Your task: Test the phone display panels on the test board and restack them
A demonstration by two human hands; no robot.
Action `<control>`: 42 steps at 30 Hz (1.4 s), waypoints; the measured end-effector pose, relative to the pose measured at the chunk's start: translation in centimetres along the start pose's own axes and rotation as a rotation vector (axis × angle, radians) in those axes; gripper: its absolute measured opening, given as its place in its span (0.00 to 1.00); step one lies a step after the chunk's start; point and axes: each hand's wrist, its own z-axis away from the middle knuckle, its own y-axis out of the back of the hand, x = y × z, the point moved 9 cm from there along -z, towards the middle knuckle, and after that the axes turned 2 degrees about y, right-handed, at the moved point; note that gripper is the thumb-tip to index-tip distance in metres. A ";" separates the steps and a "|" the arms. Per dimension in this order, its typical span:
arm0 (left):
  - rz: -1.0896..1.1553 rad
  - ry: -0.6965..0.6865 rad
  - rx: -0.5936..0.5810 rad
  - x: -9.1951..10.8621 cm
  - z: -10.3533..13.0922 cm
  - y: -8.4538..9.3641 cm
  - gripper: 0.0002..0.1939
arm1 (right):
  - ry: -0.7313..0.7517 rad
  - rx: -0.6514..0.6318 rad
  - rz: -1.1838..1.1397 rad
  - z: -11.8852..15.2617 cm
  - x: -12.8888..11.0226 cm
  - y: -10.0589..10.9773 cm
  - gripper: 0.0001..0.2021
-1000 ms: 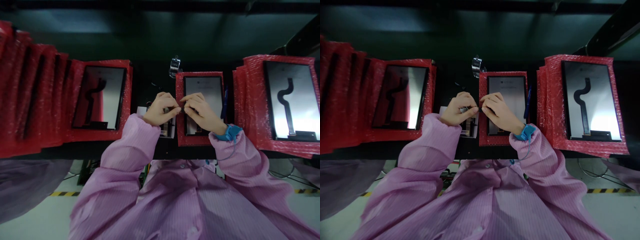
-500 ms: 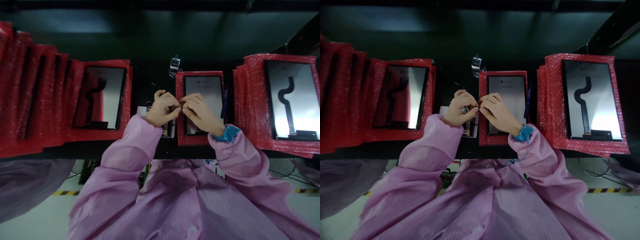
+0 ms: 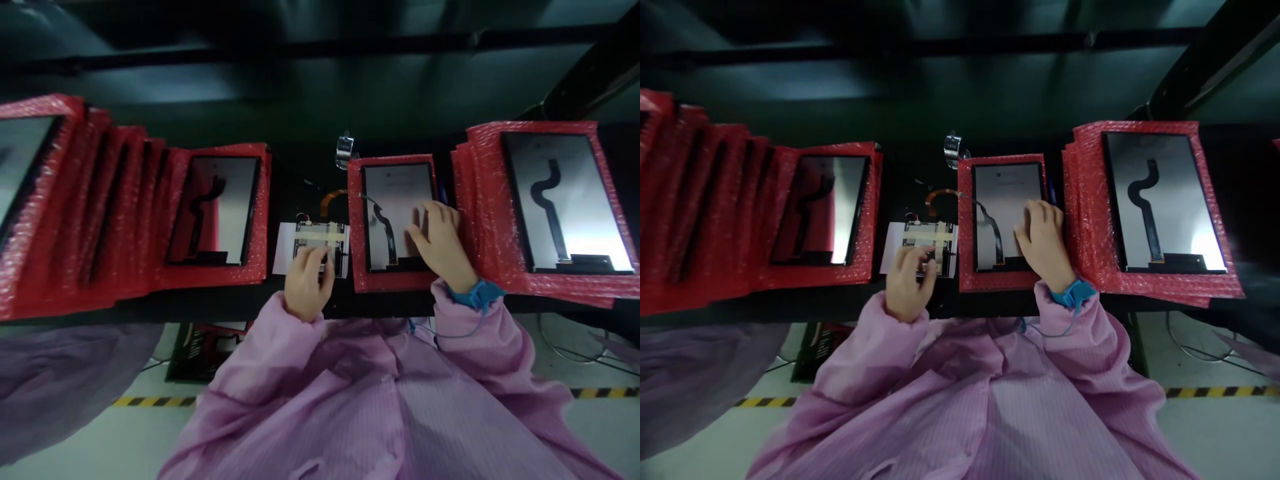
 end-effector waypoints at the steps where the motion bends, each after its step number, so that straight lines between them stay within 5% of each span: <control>1: -0.077 -0.032 -0.046 0.2 1.0 -0.8 0.11 | -0.024 0.005 0.038 0.7 0.4 0.2 0.24; 6: -0.263 -0.003 -0.161 -0.3 2.8 -3.0 0.17 | -0.021 0.011 0.078 3.7 -0.7 1.6 0.27; 12: -0.329 -0.026 -0.193 -0.2 2.8 -3.5 0.19 | -0.065 0.068 0.025 7.7 -2.4 3.6 0.24; 17: -0.324 0.016 -0.193 -0.7 3.2 -3.6 0.20 | -0.143 0.048 0.022 10.1 -1.9 2.8 0.24; 22: -0.153 -0.029 -0.009 2.0 2.5 -2.2 0.19 | -0.200 0.109 -0.020 10.5 -1.2 2.0 0.27; 27: -0.031 -0.059 -0.096 5.9 2.1 -5.4 0.19 | -0.333 0.191 -0.183 10.0 0.7 1.4 0.31; 32: -0.038 -0.001 -0.104 6.7 2.0 -6.8 0.16 | -0.449 0.195 -0.508 9.7 1.6 2.0 0.29; 38: 0.173 0.190 -0.268 3.8 -0.7 -5.6 0.10 | -0.209 0.293 -0.385 8.6 -6.2 7.5 0.25; 42: 0.550 0.364 -0.158 2.2 -4.4 -3.5 0.17 | 0.070 0.217 -0.508 7.1 -12.9 8.1 0.26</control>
